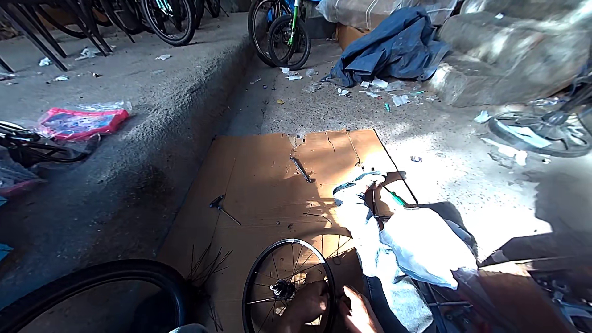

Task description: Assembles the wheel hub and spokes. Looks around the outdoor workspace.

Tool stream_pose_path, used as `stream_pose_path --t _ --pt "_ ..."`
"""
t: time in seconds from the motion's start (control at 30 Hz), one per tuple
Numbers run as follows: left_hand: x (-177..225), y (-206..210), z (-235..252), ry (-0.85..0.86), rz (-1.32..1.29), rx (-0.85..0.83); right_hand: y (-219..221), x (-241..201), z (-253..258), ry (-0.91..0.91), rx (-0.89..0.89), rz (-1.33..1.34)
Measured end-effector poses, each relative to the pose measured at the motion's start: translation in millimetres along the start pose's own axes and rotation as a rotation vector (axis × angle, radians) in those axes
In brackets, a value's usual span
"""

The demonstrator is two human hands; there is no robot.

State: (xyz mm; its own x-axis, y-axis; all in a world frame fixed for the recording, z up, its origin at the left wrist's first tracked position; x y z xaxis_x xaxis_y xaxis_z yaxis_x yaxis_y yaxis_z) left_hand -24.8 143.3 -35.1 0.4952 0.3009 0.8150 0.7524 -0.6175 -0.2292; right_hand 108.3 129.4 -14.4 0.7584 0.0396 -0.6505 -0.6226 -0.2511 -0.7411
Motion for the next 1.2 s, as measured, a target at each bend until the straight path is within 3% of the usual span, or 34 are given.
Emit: stream_pose_path --t 0.17,0.33,0.67,0.93,1.2 --pt "22 -2 -11 0.021 0.215 -0.042 -2 -3 1 0.033 -0.01 0.0" --pt "20 -2 -8 -0.005 0.386 0.075 -4 -4 2 0.037 0.01 -0.004" --pt "18 2 -16 0.03 0.466 0.341 1 2 4 0.056 -0.012 -0.068" --pt "16 13 -8 -0.036 0.42 0.043 1 3 8 0.046 -0.07 -0.051" --pt "16 6 -9 -0.004 0.464 0.128 8 8 16 0.07 -0.153 -0.047"
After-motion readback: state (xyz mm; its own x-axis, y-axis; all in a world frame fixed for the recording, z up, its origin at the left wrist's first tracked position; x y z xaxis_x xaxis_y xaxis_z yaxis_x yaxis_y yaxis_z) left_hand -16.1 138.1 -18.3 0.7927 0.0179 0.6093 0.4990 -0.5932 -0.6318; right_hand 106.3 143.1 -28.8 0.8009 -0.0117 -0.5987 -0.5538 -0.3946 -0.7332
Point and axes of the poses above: each hand's wrist, its own z-axis towards the middle knuckle, its own y-axis out of the palm, x = y × z, the point moved 9 cm from there along z, towards the middle knuckle, and after that the axes turned 12 degrees about -z, right-handed, at the moved point
